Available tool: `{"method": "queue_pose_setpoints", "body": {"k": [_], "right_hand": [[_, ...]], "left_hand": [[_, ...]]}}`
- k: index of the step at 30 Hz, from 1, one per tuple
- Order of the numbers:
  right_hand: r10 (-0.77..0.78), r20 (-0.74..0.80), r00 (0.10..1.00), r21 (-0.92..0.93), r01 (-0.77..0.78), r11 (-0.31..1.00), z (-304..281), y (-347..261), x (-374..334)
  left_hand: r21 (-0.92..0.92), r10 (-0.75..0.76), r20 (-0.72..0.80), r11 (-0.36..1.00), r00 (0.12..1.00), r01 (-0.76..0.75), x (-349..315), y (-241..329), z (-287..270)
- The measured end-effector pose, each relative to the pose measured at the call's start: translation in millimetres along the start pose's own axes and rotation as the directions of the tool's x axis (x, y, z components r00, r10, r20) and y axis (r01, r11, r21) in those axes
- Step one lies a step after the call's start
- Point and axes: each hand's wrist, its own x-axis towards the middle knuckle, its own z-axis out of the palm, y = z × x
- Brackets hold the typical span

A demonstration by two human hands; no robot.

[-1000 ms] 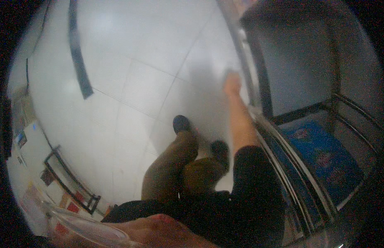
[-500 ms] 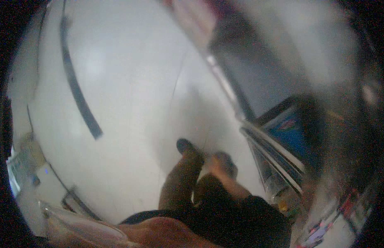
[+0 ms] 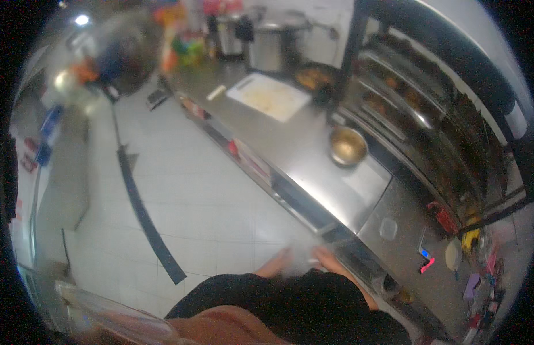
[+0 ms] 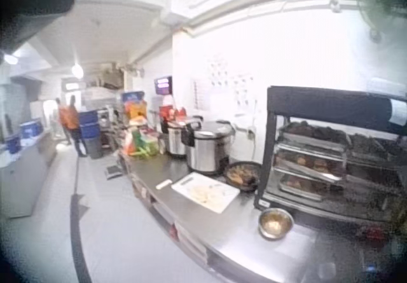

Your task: The person assembles several flat cardboard boxes by folding and interlocking the flaps. After stacking the assembled boxes, the person walks to a food counter, retrieves a plastic container, and uses a ladle to scoop cooked food from a metal tray into the container.

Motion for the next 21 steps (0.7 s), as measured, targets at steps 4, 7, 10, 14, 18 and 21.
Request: {"method": "queue_pose_setpoints", "body": {"k": [4,7,10,14,18,21], "right_hand": [[-0.595,-0.215,0.775,0.283,0.632,0.721,32,-105,4],[-0.77,-0.142,0.622,0.547,0.698,0.463,46,-209,-104],[-0.845,-0.024,0.534,0.384,0.786,0.485,11,-191,-106],[-0.769,-0.32,0.554,-0.51,0.583,0.632,-21,-159,-117],[-0.821,-0.321,0.472,0.176,0.881,0.438,-33,-134,-135],[-0.852,-0.228,0.471,0.652,0.724,0.226,-68,-123,-191]], "left_hand": [[0.426,0.801,-0.164,0.584,0.576,-0.691,10,163,-6],[0.358,0.783,-0.139,0.611,0.607,-0.706,5,195,-32],[-0.424,0.434,0.009,0.818,0.901,-0.389,22,183,-6],[-0.101,0.656,-0.303,0.699,0.691,-0.708,29,198,51],[0.443,0.849,0.008,0.471,0.529,-0.763,3,223,70],[-0.272,0.562,-0.281,0.731,0.778,-0.626,57,190,123]]}}
